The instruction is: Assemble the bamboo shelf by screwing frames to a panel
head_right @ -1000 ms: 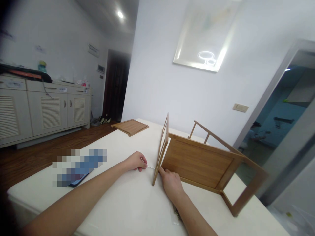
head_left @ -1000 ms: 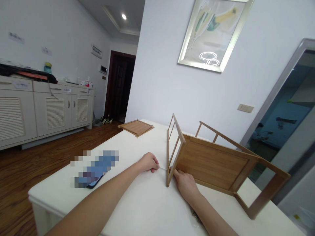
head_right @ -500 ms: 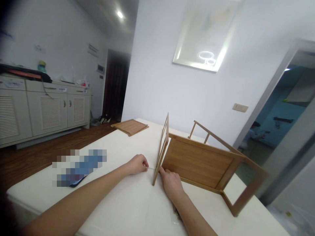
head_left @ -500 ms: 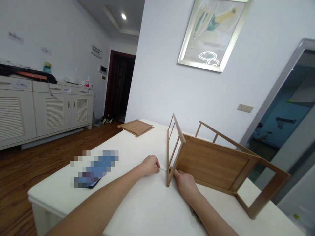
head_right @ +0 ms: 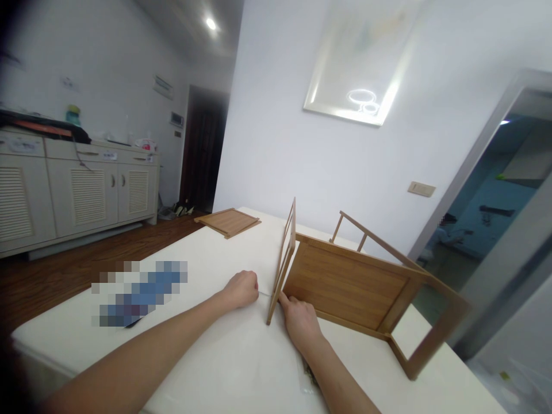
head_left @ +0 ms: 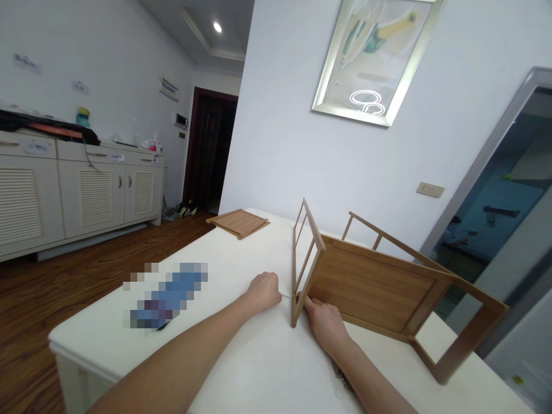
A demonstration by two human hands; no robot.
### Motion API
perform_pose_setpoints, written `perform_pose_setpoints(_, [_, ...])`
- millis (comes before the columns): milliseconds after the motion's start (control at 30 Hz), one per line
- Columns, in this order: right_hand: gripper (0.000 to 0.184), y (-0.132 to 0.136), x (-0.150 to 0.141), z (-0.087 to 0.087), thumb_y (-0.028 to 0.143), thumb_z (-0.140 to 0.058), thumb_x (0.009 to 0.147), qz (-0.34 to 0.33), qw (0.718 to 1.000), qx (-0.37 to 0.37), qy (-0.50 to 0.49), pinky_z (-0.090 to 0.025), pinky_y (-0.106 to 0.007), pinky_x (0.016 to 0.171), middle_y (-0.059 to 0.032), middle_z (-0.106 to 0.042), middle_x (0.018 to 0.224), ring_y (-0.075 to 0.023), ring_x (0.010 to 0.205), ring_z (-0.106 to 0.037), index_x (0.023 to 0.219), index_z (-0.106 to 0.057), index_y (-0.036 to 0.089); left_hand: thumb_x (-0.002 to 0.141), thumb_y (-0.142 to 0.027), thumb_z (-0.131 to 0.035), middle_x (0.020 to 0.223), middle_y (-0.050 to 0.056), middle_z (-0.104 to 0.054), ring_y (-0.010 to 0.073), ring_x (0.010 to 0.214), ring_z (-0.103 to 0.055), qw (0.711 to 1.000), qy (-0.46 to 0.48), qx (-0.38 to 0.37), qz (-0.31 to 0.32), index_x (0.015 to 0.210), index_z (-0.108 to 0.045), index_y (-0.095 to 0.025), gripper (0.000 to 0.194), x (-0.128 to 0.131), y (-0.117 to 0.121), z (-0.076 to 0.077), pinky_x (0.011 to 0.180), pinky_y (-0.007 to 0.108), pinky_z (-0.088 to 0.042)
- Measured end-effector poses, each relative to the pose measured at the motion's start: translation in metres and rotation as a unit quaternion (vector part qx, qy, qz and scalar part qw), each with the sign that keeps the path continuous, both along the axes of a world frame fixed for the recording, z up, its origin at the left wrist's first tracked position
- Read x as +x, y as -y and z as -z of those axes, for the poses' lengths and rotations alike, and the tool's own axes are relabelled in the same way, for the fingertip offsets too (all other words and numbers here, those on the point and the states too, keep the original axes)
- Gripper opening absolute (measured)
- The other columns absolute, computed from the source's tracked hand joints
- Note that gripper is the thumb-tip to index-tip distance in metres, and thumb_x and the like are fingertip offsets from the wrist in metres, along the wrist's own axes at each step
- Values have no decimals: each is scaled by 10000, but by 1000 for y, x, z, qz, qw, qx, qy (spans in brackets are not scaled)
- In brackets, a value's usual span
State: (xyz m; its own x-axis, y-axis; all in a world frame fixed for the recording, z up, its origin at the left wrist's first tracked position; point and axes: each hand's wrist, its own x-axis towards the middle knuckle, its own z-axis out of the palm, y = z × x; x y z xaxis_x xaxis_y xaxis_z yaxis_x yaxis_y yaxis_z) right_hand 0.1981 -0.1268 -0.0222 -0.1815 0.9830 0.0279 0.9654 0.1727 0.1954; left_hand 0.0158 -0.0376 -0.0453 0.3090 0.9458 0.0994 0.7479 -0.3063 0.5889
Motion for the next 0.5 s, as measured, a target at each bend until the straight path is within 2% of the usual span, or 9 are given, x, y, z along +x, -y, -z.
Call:
perform_pose_setpoints(67, [491, 0, 0, 1, 121, -292, 891, 1, 1000, -1, -1, -362, -272, 688, -69, -677, 998, -198, 871, -641, 1337, -405, 291, 602, -107, -609, 830, 180, -710, 276, 852, -663, 1000, 9, -5, -16, 707, -705, -126, 143, -4, -3, -2, 728, 314, -478])
perform_pose_setpoints(167, [486, -1, 1, 2, 123, -287, 893, -4, 1000, 6, -6, -360, -273, 683, -64, -679, 990, -198, 871, -643, 1332, -410, 292, 606, -112, -616, 802, 146, -712, 251, 829, -666, 998, 49, -21, -21, 683, -688, -140, 108, -12, -8, -4, 702, 286, -478])
perform_pose_setpoints(267, [484, -1, 2, 4, 109, -290, 885, -10, 1000, 18, -8, -352, -276, 668, -51, -682, 971, -198, 854, -649, 1311, -422, 296, 650, -152, -607, 687, 93, -695, 200, 672, -662, 992, 109, -56, -10, 708, -673, -139, 88, -15, -11, -4, 595, 257, -479])
perform_pose_setpoints(367, [463, -1, 2, 5, 119, -300, 885, -13, 1000, 24, -8, -346, -279, 651, -47, -682, 963, -202, 841, -653, 1289, -435, 299, 712, -197, -595, 593, 46, -658, 139, 516, -617, 979, 179, -96, 16, 771, -654, -120, 114, -9, -10, -2, 505, 224, -467])
perform_pose_setpoints(500, [436, -1, 1, 3, 153, -282, 907, -11, 1000, 21, -4, -349, -281, 640, -54, -682, 957, -208, 835, -653, 1290, -429, 297, 738, -237, -622, 590, 25, -638, 100, 496, -593, 962, 245, -111, 40, 769, -633, -113, 129, 8, -5, 2, 505, 203, -465])
